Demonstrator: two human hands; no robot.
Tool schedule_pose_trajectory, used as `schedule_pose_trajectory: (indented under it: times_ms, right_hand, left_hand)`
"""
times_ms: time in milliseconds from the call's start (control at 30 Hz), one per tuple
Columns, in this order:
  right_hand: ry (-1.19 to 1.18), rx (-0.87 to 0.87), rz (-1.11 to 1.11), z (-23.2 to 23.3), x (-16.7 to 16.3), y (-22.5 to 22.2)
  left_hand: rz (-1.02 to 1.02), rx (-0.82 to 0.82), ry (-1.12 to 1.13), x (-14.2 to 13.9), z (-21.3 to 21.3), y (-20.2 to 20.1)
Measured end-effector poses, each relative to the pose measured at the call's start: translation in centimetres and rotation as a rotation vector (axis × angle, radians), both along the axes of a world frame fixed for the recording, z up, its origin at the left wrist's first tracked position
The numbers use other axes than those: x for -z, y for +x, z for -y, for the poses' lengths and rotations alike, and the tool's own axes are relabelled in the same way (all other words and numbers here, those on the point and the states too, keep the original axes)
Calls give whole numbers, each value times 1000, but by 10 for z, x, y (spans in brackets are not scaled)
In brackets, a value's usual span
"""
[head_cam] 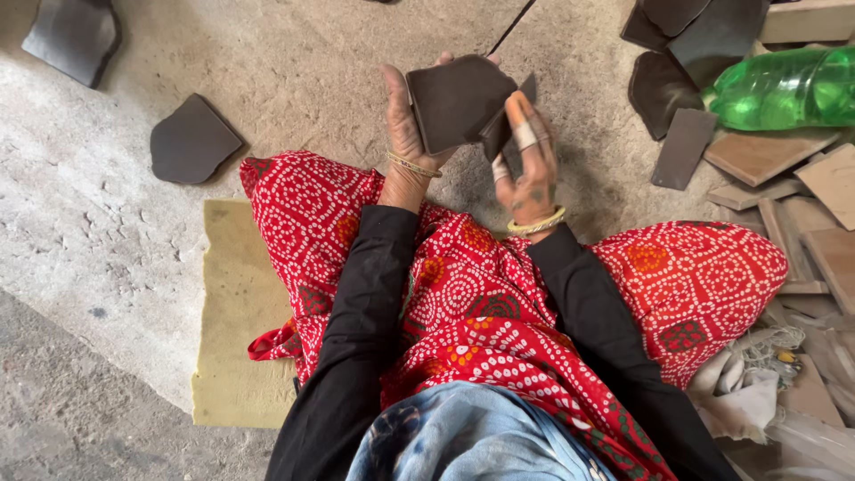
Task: The person sits on the floor and sands small, dark, irregularly shaped wood pieces using a sanding block. They hold each piece with one hand and rub the sanding block against it with the other, then place the finished piece into a growing stack nearby.
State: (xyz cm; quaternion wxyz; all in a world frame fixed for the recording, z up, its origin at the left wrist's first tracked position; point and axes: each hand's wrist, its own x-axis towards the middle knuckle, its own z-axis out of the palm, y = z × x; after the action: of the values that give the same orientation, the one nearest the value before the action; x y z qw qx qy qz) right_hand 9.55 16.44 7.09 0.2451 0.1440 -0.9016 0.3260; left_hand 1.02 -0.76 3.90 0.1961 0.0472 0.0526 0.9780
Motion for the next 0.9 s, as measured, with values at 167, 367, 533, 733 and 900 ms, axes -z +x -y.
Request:
schedule_pose_trajectory:
  times_ms: [167, 367, 533, 733, 900]
  right_hand:
    - [-725, 68, 270, -26, 23, -3]
    - [-468, 182, 608, -29, 48, -4]
    - [81, 267, 479, -11, 63, -5]
    - [-158, 335, 562, -13, 73, -13]
    - [-704, 353, 576, -22, 74, -16]
  left_hand:
    - [-4, 25, 2, -7, 4, 3]
    - [-90, 86, 36, -14, 5, 2]
    - [-21, 92, -26, -2, 4, 0]
    - [217, 16, -485, 32, 3, -10]
    - [309, 77, -1179, 55, 1, -9]
